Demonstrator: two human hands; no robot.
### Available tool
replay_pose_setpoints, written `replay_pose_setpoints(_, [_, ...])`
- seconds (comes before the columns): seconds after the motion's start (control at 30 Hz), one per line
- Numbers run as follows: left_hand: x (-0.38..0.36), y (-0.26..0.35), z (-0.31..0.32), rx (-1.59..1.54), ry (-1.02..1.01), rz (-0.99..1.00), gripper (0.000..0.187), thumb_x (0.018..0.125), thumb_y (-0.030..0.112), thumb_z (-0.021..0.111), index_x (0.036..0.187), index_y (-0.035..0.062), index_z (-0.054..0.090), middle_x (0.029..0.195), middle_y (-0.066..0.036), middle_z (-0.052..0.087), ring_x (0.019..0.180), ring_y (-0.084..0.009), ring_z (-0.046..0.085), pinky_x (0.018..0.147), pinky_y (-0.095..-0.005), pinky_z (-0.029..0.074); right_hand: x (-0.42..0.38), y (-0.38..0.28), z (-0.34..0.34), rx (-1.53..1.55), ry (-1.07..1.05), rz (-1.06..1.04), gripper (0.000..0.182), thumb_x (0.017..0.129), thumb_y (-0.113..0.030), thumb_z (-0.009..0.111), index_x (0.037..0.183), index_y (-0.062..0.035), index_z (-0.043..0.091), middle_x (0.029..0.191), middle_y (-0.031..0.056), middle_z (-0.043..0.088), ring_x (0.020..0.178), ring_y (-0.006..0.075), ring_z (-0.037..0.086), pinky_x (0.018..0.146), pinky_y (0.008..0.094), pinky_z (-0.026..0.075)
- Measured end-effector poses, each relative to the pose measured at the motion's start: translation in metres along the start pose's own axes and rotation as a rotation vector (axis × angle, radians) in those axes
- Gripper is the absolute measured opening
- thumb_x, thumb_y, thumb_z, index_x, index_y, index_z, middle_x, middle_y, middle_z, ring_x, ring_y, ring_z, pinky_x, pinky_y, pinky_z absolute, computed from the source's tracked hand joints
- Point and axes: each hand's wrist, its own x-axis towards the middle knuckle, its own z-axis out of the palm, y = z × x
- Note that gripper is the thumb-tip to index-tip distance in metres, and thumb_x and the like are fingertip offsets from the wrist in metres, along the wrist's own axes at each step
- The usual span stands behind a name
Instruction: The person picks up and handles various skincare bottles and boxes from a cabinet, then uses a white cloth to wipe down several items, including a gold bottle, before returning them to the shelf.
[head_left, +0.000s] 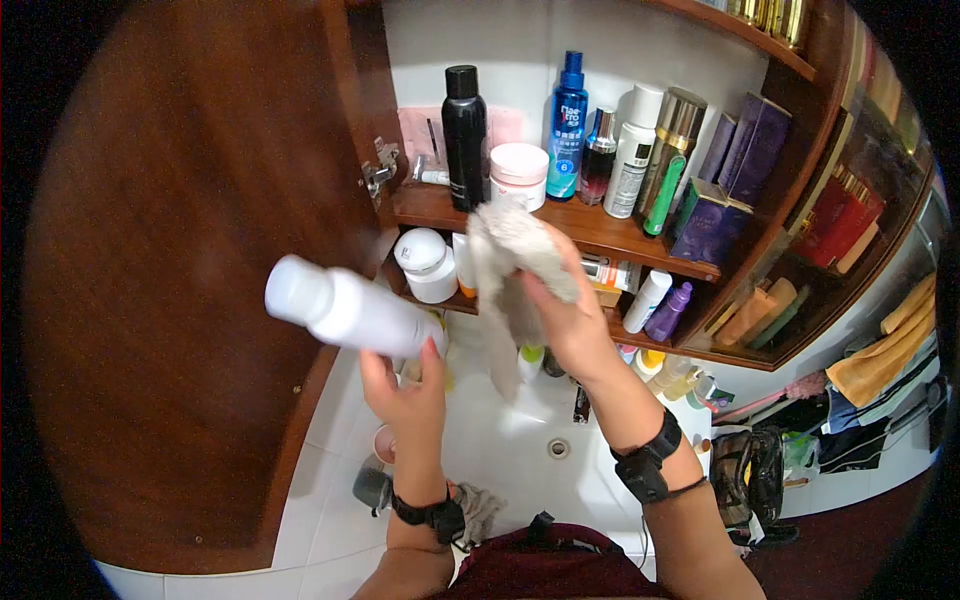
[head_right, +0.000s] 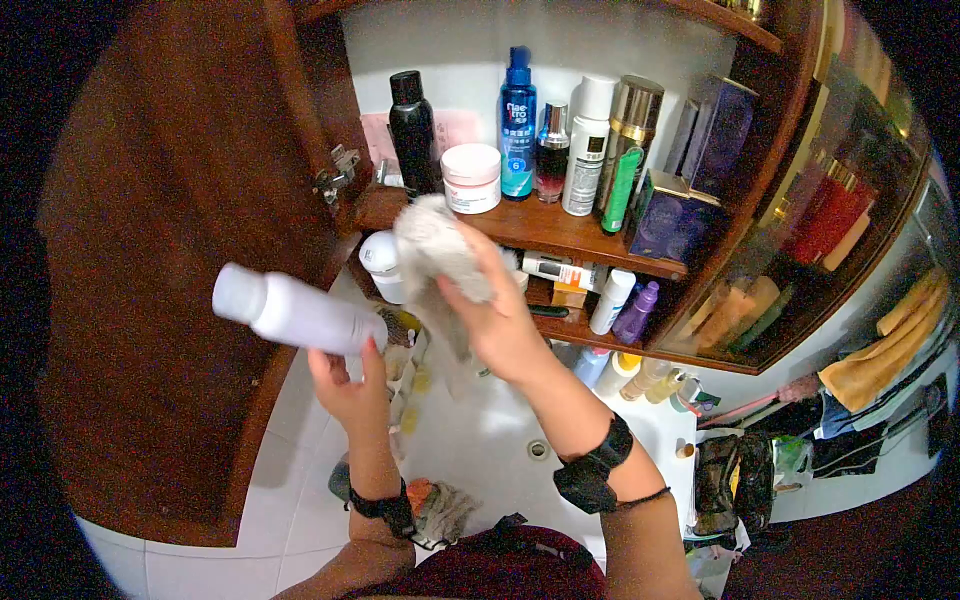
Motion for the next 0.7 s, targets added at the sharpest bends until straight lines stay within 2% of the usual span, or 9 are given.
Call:
replay_pose_setpoints(0.1, [-0.020, 0.008, -0.020, -0.069, -0.018, -0.069, 0.051, 0.081, -0.005, 0.063, 0.127, -0.0055, 0.042, 0.117, -0.014, 0.054, 0.107, -0.0220, 0.057, 0.094, -0.0346, 0.044, 0.034, 0.008, 0.028, -0.353, -0.158, -0.213, 0.052, 0.088, -0.005, 0.050, 0.138, 0.0003, 0.038, 0.133, 0.0167, 0.049, 0.128, 0.0277, 0.043, 0.108, 0.0349, 0.030])
replay_pose_setpoints(0.13, [-0.022, 0.012, -0.023, -0.091, -0.010, -0.110, 0.051, 0.080, -0.005, 0.064, 0.126, -0.0059, 0.043, 0.116, -0.014, 0.055, 0.107, -0.0227, 0.056, 0.095, -0.0346, 0.044, 0.042, 0.012, 0.038, -0.535, -0.177, -0.280, 0.057, 0.083, -0.007, 0.055, 0.135, 0.0064, 0.037, 0.134, 0.0234, 0.048, 0.128, 0.0344, 0.043, 0.108, 0.0376, 0.031])
replay_pose_setpoints(0.23, [-0.026, 0.021, -0.030, -0.149, -0.019, -0.190, 0.050, 0.078, -0.004, 0.065, 0.124, -0.0064, 0.044, 0.114, -0.014, 0.055, 0.106, -0.0230, 0.056, 0.095, -0.0343, 0.043, 0.065, 0.058, 0.070, -0.916, -0.195, -0.261, 0.059, 0.080, -0.008, 0.055, 0.133, 0.0102, 0.038, 0.132, 0.0261, 0.048, 0.125, 0.0375, 0.045, 0.106, 0.0394, 0.033])
replay_pose_setpoints(0.33, [-0.029, 0.022, -0.036, -0.190, -0.074, -0.193, 0.049, 0.080, -0.003, 0.063, 0.125, -0.0052, 0.043, 0.115, -0.013, 0.055, 0.105, -0.0206, 0.056, 0.094, -0.0334, 0.044, 0.093, 0.070, 0.091, -1.276, -0.370, 0.029, 0.062, 0.079, -0.011, 0.058, 0.132, 0.0125, 0.038, 0.128, 0.0269, 0.050, 0.122, 0.0380, 0.048, 0.104, 0.0396, 0.037])
replay_pose_setpoints(0.43, [-0.032, 0.028, -0.039, -0.235, -0.073, -0.218, 0.047, 0.079, -0.002, 0.064, 0.122, -0.0054, 0.045, 0.113, -0.013, 0.055, 0.105, -0.0208, 0.056, 0.094, -0.0338, 0.044, 0.120, 0.080, 0.106, -1.355, -0.419, 0.109, 0.063, 0.077, -0.015, 0.061, 0.131, 0.0091, 0.041, 0.127, 0.0232, 0.052, 0.120, 0.0355, 0.051, 0.101, 0.0384, 0.040])
replay_pose_setpoints(0.53, [-0.033, 0.031, -0.040, -0.235, -0.062, -0.232, 0.045, 0.077, -0.004, 0.065, 0.118, -0.0066, 0.046, 0.111, -0.013, 0.056, 0.104, -0.0221, 0.057, 0.095, -0.0348, 0.043, 0.149, 0.070, 0.102, -1.265, -0.644, 0.282, 0.060, 0.076, -0.019, 0.062, 0.127, 0.0066, 0.046, 0.129, 0.0208, 0.052, 0.118, 0.0330, 0.053, 0.099, 0.0382, 0.043])
replay_pose_setpoints(0.7, [-0.037, 0.026, -0.040, -0.267, -0.079, -0.226, 0.046, 0.077, -0.003, 0.066, 0.118, -0.0060, 0.047, 0.111, -0.013, 0.056, 0.103, -0.0214, 0.058, 0.093, -0.0343, 0.045, 0.161, 0.072, 0.103, -1.330, -0.627, 0.255, 0.058, 0.073, -0.021, 0.065, 0.123, 0.0038, 0.051, 0.127, 0.0197, 0.055, 0.117, 0.0307, 0.054, 0.097, 0.0371, 0.045])
